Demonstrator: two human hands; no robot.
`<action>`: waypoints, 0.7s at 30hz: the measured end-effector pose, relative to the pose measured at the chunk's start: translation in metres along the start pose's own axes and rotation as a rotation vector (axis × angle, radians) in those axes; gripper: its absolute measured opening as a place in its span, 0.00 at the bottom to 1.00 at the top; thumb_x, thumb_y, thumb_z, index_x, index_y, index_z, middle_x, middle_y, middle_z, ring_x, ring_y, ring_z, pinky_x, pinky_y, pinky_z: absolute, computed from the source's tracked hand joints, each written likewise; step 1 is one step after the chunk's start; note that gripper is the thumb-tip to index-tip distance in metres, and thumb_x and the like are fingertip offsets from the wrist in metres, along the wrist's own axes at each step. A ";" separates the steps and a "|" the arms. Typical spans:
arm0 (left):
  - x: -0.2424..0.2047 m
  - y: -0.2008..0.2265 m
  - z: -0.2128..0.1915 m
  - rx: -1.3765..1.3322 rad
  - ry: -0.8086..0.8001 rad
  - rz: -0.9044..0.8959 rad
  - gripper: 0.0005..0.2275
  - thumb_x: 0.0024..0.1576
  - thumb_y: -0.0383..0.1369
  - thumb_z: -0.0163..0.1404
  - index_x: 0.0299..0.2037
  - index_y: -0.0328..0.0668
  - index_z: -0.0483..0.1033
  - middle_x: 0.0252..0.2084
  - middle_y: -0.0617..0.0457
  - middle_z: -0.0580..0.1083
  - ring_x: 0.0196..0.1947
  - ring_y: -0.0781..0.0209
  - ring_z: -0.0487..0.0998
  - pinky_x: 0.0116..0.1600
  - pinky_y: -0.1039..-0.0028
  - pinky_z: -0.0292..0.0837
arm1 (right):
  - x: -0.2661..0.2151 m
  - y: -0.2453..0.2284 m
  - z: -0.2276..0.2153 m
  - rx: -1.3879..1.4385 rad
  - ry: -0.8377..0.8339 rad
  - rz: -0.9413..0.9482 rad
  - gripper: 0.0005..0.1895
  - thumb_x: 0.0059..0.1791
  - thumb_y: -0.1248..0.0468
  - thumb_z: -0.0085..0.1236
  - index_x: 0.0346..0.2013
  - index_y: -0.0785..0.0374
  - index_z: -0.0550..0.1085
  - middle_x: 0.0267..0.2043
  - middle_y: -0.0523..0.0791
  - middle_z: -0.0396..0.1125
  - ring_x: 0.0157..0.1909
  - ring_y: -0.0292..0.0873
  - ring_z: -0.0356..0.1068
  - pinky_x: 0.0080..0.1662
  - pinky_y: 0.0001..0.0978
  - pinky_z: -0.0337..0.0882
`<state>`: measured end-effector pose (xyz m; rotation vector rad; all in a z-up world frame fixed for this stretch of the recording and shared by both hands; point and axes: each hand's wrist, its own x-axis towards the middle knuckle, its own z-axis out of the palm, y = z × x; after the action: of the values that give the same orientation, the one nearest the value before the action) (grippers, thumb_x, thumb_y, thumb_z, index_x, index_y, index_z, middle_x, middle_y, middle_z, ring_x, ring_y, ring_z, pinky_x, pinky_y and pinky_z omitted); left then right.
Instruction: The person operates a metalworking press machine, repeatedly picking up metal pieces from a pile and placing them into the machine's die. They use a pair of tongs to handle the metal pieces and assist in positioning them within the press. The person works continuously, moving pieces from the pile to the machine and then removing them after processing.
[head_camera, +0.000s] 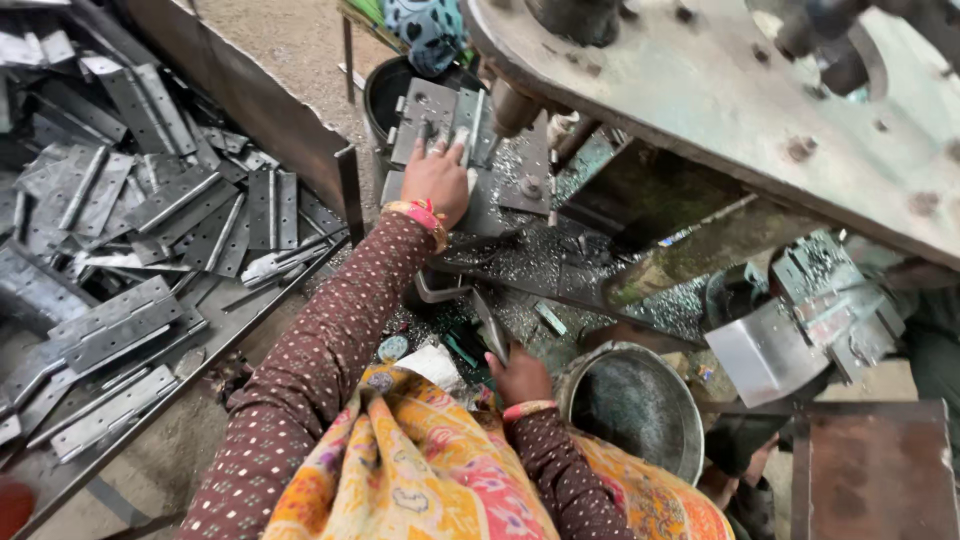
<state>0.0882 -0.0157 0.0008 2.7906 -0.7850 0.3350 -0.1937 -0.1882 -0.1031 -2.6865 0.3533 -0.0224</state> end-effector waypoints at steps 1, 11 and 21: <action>-0.004 -0.002 0.000 -0.031 -0.081 0.004 0.12 0.60 0.33 0.44 0.43 0.41 0.83 0.67 0.44 0.70 0.63 0.49 0.72 0.74 0.45 0.49 | -0.002 0.002 0.005 0.041 -0.081 0.006 0.25 0.47 0.44 0.59 0.44 0.62 0.76 0.36 0.58 0.74 0.38 0.64 0.74 0.39 0.55 0.72; -0.068 0.032 -0.022 0.031 -0.012 0.115 0.12 0.58 0.33 0.44 0.41 0.42 0.83 0.63 0.38 0.70 0.60 0.45 0.73 0.74 0.45 0.45 | 0.035 -0.053 -0.090 -0.045 0.055 0.022 0.26 0.49 0.41 0.58 0.43 0.61 0.73 0.36 0.51 0.76 0.40 0.57 0.76 0.41 0.50 0.72; -0.119 0.027 -0.049 -0.070 0.415 0.266 0.11 0.59 0.31 0.48 0.50 0.35 0.74 0.56 0.47 0.71 0.60 0.50 0.73 0.68 0.44 0.59 | 0.024 -0.070 -0.099 0.154 0.312 -0.047 0.24 0.50 0.46 0.59 0.47 0.63 0.71 0.46 0.48 0.71 0.37 0.47 0.77 0.40 0.41 0.75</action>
<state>-0.0325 0.0322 0.0184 2.4249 -1.0312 0.8787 -0.1605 -0.1733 0.0148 -2.5365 0.3661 -0.4673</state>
